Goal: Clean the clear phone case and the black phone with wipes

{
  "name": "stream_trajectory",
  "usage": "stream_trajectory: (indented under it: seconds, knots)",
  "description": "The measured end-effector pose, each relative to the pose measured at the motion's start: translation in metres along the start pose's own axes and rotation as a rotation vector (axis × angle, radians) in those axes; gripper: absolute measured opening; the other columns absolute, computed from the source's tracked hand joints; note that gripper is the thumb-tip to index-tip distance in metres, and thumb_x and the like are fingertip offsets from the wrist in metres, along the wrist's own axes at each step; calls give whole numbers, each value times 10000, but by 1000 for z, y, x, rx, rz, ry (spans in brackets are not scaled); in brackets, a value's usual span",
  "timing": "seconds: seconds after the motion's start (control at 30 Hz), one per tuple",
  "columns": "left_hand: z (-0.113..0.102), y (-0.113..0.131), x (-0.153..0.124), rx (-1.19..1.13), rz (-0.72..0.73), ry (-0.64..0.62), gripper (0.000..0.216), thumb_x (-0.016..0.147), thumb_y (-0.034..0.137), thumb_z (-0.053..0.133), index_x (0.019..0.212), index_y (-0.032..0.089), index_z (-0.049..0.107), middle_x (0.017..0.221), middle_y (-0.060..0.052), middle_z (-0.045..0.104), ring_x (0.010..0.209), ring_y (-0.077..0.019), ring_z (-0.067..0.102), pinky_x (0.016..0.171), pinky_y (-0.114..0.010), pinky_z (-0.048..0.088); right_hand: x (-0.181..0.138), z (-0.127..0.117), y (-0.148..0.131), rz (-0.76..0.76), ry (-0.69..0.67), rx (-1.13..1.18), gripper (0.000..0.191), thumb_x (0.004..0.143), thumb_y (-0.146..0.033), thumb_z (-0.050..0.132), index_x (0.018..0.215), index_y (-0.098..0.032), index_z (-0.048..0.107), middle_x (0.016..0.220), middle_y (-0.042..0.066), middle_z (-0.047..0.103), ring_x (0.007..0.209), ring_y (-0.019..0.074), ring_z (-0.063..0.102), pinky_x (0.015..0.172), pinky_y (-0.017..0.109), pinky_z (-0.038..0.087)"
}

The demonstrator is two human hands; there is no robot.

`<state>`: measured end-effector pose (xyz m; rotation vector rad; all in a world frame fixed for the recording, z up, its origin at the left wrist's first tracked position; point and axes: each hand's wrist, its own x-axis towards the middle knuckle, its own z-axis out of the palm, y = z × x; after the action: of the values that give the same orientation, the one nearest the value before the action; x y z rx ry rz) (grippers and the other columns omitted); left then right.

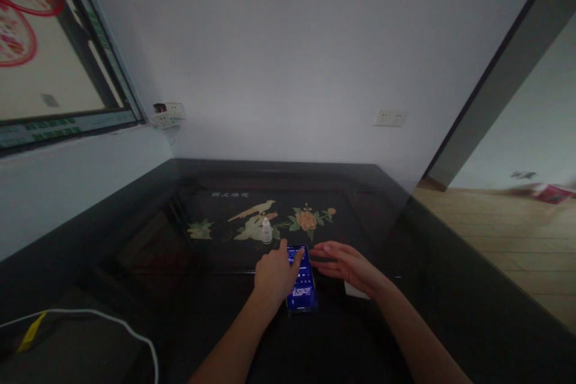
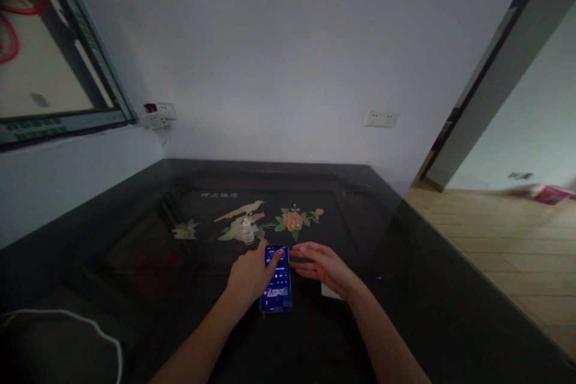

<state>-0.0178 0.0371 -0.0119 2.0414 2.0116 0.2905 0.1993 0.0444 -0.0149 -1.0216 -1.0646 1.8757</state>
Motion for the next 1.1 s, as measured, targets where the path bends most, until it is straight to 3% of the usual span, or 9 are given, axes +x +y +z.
stream_trajectory:
  seconds: [0.2,0.4,0.6,0.7,0.77,0.97,1.1]
  knots:
    - [-4,0,2,-10,-16,7,581,1006,651,253,1199,212,579,985,-128,749,935,-299,733,776,-358,515,5,-9,5,-22,64,-21,330,896,-408,738,1134,-186,686,1344,159,675,1130,276,723,1049,450,533]
    - [-3,0,2,15,-38,13,587,1012,627,256,1258,187,557,996,-151,745,939,-318,731,773,-380,519,15,-16,12,-98,198,-145,354,867,-480,748,1067,-196,680,1236,151,728,1114,281,725,986,461,561]
    - [0,-1,1,5,-33,13,668,959,698,333,1347,187,518,1035,-158,746,963,-344,726,792,-402,524,18,-9,19,-158,260,-423,352,879,-502,692,1045,-195,646,1080,118,767,923,241,770,713,330,602]
    - [0,0,0,5,-34,-5,715,930,722,380,1387,184,494,1075,-173,740,989,-345,719,815,-398,518,16,-5,20,-169,272,-606,330,915,-503,609,1041,-199,632,938,71,767,731,205,762,508,238,512]
    - [-2,2,-1,11,-35,-10,723,922,723,393,1387,180,497,1084,-177,737,989,-347,717,811,-395,519,16,-3,21,-194,276,-704,321,925,-498,575,1020,-197,631,828,36,741,610,175,720,452,217,454]
    - [-7,6,-3,44,-44,-24,682,946,679,382,1387,172,499,1068,-164,733,1000,-334,713,822,-381,517,15,-1,19,-246,255,-794,335,938,-522,542,963,-203,641,699,-12,666,504,142,630,497,245,461]
    - [-6,6,-3,41,-43,-29,661,957,659,379,1385,170,502,1054,-155,735,989,-330,715,815,-376,518,13,-15,13,-307,480,-985,344,957,-513,511,819,-223,635,654,6,650,569,171,622,545,268,418]
